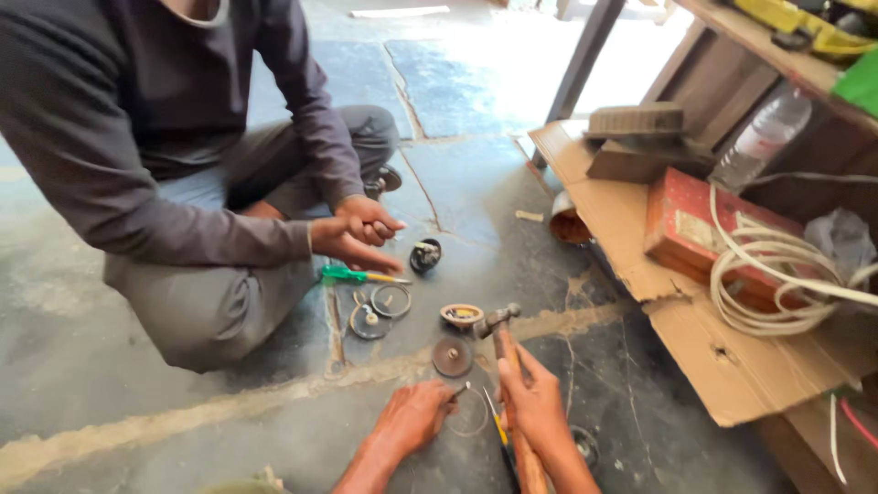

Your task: The person sits on the floor and uses a hammer and screwdriver to work on small circular metal components. Another person sits nearby and uses a screwdriver to disassemble and reassemble a similar component. The camera wearer repeatedly taps a small metal piece with the hammer while holding it with the screwdriver.

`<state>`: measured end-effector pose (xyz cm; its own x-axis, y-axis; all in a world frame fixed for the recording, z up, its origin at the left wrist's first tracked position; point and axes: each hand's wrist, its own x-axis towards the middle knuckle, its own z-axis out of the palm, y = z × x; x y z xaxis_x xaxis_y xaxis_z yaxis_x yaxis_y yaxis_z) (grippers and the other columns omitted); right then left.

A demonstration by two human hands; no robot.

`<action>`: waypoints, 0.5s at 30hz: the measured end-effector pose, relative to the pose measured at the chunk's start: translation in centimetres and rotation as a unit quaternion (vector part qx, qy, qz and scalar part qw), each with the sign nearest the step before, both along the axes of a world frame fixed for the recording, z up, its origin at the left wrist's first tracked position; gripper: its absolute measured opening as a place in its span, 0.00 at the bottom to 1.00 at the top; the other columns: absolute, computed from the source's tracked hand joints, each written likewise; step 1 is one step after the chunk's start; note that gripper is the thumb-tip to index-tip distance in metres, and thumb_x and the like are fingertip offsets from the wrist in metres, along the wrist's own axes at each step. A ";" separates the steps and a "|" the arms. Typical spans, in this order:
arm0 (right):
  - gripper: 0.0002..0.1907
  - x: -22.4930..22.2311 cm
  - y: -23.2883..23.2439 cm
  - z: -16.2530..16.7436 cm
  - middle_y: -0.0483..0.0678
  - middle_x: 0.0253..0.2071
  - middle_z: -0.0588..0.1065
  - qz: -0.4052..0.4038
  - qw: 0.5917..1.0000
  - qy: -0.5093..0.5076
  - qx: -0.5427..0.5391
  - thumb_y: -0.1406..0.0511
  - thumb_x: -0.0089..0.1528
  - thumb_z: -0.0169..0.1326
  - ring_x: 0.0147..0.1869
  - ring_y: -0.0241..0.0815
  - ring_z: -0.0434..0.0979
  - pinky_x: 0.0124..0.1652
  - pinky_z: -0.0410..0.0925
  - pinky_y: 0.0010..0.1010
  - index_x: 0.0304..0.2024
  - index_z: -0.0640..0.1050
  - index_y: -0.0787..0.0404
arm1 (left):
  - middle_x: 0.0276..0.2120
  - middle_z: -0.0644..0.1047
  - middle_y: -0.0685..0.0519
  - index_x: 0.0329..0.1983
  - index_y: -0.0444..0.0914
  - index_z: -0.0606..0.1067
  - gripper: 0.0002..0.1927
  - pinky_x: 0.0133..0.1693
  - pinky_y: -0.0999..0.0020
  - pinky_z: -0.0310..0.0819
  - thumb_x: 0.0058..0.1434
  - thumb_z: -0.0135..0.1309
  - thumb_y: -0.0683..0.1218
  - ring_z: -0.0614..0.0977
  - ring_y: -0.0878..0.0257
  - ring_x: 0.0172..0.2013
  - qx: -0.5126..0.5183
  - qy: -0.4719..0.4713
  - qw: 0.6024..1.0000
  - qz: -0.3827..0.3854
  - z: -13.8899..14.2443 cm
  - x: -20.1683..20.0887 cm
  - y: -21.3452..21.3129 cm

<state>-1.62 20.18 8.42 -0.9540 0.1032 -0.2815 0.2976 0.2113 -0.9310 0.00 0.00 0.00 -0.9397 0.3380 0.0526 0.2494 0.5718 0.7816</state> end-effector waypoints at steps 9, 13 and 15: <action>0.32 6.8 0.1 2.8 0.53 0.20 0.78 -0.043 0.998 0.006 0.051 0.64 0.59 0.59 0.13 0.38 0.69 0.16 0.62 0.30 0.67 0.71 0.50 | 0.37 0.80 0.44 0.38 0.40 0.78 0.10 0.41 0.48 0.73 0.63 0.56 0.51 0.81 0.42 0.42 0.026 -0.052 0.998 0.031 1.4 -0.5 -1.3; 0.35 8.8 1.2 1.2 0.49 0.33 0.84 -0.001 0.988 0.131 0.085 0.66 0.56 0.59 0.18 0.31 0.72 0.20 0.66 0.24 0.68 0.69 0.54 | 0.36 0.80 0.43 0.38 0.41 0.78 0.10 0.40 0.47 0.73 0.62 0.56 0.51 0.81 0.42 0.42 0.011 -0.043 0.999 0.021 2.2 -0.8 -1.5; 0.36 9.7 2.0 -0.1 0.53 0.36 0.83 0.015 0.991 0.096 0.092 0.67 0.58 0.60 0.19 0.33 0.72 0.21 0.67 0.26 0.70 0.69 0.53 | 0.36 0.80 0.44 0.39 0.41 0.77 0.10 0.40 0.48 0.73 0.62 0.56 0.51 0.81 0.42 0.42 0.012 -0.045 0.999 0.017 2.5 -0.3 -0.5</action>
<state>8.12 22.16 8.36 -0.9917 0.1059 -0.0730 0.1089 0.3894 -0.9146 -0.34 -0.49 2.48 -0.9516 0.3064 -0.0250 0.1586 0.5589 0.8139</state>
